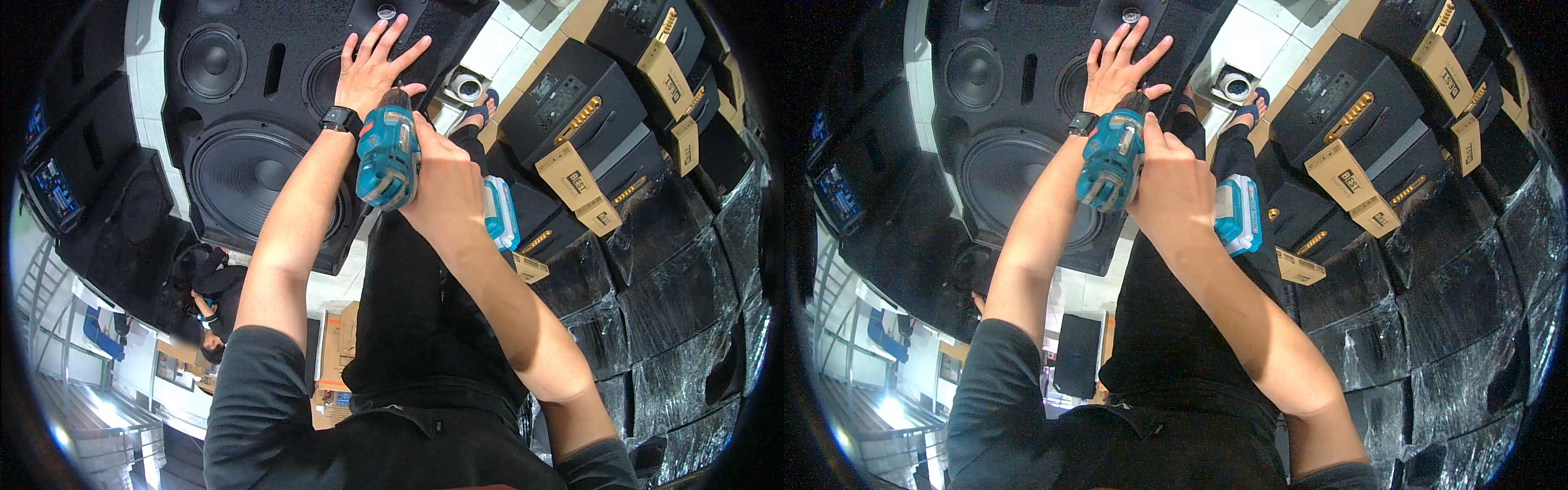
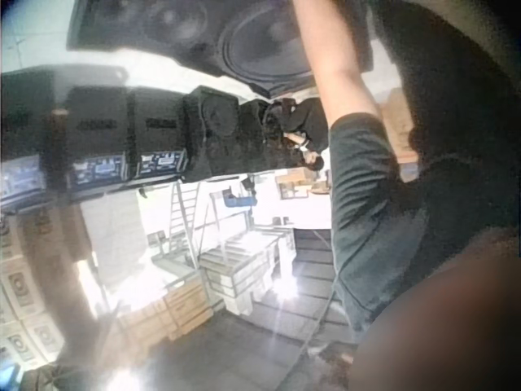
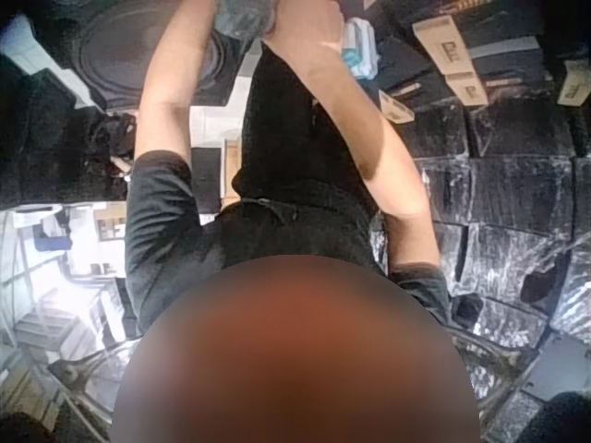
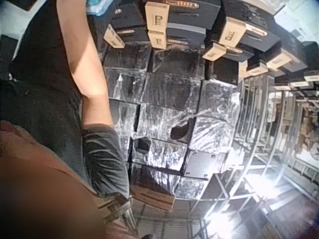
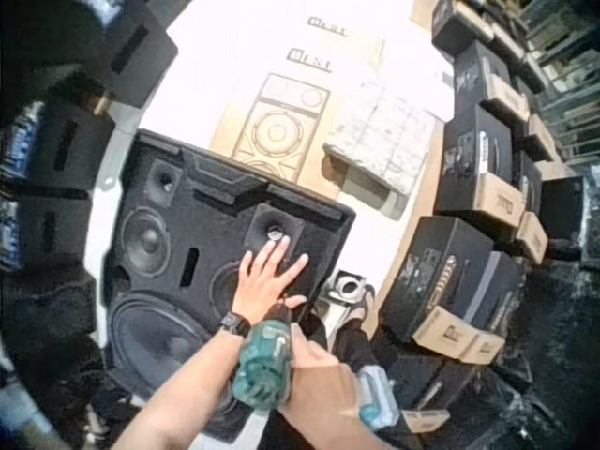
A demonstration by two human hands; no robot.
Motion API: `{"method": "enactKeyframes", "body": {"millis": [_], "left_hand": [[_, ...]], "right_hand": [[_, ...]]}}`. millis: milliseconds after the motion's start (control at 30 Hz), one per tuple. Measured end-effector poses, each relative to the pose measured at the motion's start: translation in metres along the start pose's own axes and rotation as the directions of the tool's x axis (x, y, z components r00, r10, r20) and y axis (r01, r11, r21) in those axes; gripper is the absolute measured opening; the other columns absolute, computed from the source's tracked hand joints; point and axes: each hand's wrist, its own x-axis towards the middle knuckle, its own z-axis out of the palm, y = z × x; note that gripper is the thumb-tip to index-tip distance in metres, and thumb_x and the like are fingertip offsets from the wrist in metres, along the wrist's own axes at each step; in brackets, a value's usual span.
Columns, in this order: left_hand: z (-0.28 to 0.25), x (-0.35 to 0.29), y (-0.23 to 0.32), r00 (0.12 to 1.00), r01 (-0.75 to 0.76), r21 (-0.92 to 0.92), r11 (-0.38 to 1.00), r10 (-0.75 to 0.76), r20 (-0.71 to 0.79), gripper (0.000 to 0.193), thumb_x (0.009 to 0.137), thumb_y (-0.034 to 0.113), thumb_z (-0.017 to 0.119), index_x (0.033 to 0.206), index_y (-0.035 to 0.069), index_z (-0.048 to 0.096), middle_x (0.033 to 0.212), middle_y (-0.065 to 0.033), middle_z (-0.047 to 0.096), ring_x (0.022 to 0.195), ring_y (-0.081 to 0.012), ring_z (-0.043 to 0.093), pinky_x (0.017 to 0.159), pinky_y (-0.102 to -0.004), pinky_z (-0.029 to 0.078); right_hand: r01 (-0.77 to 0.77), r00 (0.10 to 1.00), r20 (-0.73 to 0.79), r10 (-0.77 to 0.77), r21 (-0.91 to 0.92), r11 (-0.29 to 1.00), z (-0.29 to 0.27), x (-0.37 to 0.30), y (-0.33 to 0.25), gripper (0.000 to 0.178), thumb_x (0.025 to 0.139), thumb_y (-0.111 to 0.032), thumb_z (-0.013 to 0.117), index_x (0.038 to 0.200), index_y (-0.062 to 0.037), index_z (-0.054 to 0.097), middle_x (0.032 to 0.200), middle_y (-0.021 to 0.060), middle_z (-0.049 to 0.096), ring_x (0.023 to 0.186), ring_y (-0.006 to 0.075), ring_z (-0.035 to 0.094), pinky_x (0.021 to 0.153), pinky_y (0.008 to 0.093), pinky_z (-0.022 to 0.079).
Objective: The person uses a cordless drill to fasten screws into a large speaker cabinet, securing the speaker drivers in place. They repeatedly position screws and drive them into multiple locations around the speaker cones.
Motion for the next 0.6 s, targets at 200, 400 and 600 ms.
{"method": "enactKeyframes", "body": {"millis": [200, 400, 600], "left_hand": [[-0.006, 0.001, 0.001, 1.0, -0.006, 0.001, 1.0, 0.006, -0.002, 0.082, 0.087, 0.074, 0.066, 0.161, 0.055, 0.035, 0.176, 0.0024, 0.024, 0.158, -0.0227, 0.028, 0.128, -0.0569, 0.014], [-0.025, -0.002, -0.004, 0.993, -0.016, -0.196, 0.981, -0.006, -0.114, 0.08, 0.082, 0.056, 0.081, 0.155, 0.041, 0.053, 0.168, -0.0013, 0.04, 0.153, -0.0298, 0.037, 0.123, -0.0538, 0.028], [-0.042, -0.062, 0.015, 0.813, 0.461, -0.76, 0.459, -0.561, 0.155, 0.035, 0.087, 0.01, 0.081, 0.122, 0.009, 0.074, 0.124, -0.0064, 0.074, 0.108, -0.0213, 0.069, 0.092, -0.0358, 0.056]], "right_hand": [[0.007, 1.0, -0.008, -0.007, 0.009, 1.0, 0.003, -0.001, -0.003, 0.082, 0.074, -0.014, 0.087, 0.147, 0.0017, 0.052, 0.12, 0.0198, 0.073, 0.103, 0.0406, 0.075, 0.086, 0.0474, 0.063], [-0.05, 0.998, 0.041, 0.051, -0.028, 0.998, 0.004, -0.002, -0.004, 0.086, 0.075, -0.014, 0.086, 0.152, -0.0036, 0.048, 0.123, 0.0188, 0.071, 0.107, 0.0407, 0.073, 0.088, 0.0484, 0.061], [-0.047, 0.998, 0.031, 0.046, 0.047, 0.998, 0.004, -0.009, 0.005, 0.088, 0.076, -0.013, 0.086, 0.154, -0.0036, 0.046, 0.12, 0.0203, 0.07, 0.106, 0.0423, 0.072, 0.085, 0.05, 0.06]]}}
